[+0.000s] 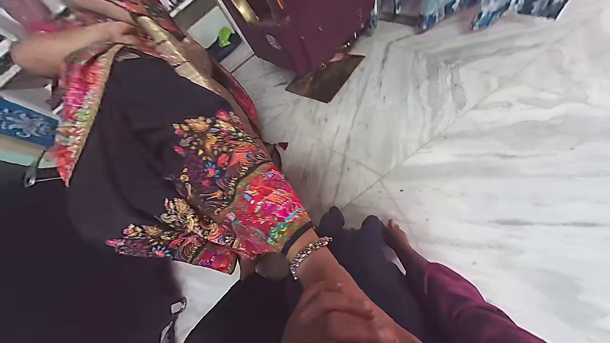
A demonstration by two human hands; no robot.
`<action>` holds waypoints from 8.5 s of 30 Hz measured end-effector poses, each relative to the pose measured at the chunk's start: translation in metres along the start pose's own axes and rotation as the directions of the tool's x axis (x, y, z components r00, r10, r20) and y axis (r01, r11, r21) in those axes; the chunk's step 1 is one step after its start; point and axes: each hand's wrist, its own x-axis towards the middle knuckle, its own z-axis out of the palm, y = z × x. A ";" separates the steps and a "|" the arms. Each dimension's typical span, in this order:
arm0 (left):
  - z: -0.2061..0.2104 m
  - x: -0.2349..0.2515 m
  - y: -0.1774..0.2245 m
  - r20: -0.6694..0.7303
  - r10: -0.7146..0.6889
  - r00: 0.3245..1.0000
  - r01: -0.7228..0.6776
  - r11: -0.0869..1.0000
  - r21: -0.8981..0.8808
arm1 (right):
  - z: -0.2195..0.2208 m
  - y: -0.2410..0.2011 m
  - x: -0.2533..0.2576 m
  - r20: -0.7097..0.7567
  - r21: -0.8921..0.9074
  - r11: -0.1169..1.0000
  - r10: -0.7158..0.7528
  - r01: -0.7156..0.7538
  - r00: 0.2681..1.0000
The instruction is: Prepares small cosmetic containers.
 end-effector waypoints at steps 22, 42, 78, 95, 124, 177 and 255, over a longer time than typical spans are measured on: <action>-0.104 -0.018 -0.023 -0.631 0.106 0.769 -0.222 0.969 -0.108 | -0.271 -0.304 -0.384 -0.393 0.396 -0.122 -0.918 0.910 0.047; -0.159 -0.042 -0.067 -0.598 0.268 0.755 -0.110 0.951 0.288 | -0.222 -0.343 -0.312 -0.265 0.405 0.107 -0.937 0.908 0.228; -0.153 -0.035 -0.070 -0.559 0.069 0.826 0.090 0.964 0.251 | -0.229 -0.336 -0.314 -0.229 0.541 0.328 -0.829 0.775 0.511; -0.145 -0.030 -0.070 -0.616 -0.007 0.788 0.180 0.959 0.219 | -0.228 -0.335 -0.309 -0.264 0.486 0.302 -0.844 0.820 0.467; -0.143 -0.029 -0.076 -0.593 -0.020 0.805 0.140 0.978 0.157 | -0.235 -0.329 -0.304 -0.206 0.339 0.379 -0.863 0.861 0.461; -0.145 -0.028 -0.080 -0.567 0.009 0.824 -0.004 1.000 0.009 | -0.221 -0.332 -0.291 0.182 0.951 0.282 -0.843 0.127 0.506; -0.135 -0.031 -0.076 -0.624 0.299 0.722 0.355 0.614 0.705 | -0.219 -0.344 -0.347 0.175 0.878 0.452 -0.612 0.159 0.772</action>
